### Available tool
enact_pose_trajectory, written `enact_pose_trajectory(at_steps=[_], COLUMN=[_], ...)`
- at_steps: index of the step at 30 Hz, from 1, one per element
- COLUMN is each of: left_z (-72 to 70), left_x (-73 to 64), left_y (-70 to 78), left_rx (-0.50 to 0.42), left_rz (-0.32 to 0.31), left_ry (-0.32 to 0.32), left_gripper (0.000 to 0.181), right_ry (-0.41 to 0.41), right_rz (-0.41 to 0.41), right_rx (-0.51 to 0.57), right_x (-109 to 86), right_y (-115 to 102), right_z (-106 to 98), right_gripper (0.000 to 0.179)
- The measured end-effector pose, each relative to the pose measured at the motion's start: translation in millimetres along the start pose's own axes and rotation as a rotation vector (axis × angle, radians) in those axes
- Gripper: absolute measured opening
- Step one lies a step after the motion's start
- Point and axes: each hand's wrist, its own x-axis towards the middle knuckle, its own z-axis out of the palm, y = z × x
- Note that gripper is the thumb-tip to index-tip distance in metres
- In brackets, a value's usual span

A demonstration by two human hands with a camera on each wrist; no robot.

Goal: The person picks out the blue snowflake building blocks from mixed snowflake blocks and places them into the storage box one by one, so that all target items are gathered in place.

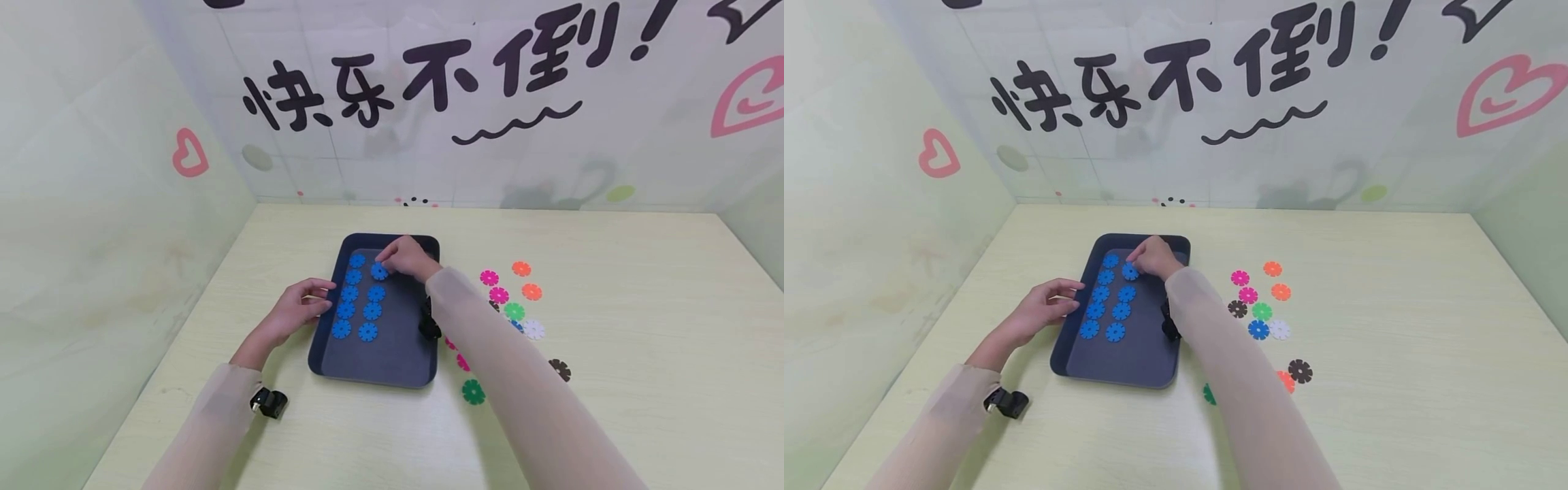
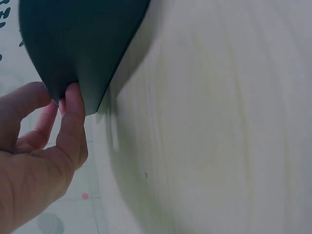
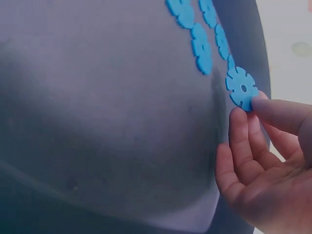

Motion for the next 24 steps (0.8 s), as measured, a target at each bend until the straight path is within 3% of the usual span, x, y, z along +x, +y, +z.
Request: enact_pose_trajectory(at_steps=[24], left_z=[-0.4], left_x=[0.4], left_y=[0.2], left_rx=[-0.002], left_rz=[-0.011], left_ry=[-0.001], left_gripper=[0.036], right_ry=[0.006], right_rz=[0.06], right_rx=[0.018], right_x=[2.9], right_y=[3.7], right_z=[4.0], right_gripper=[0.017])
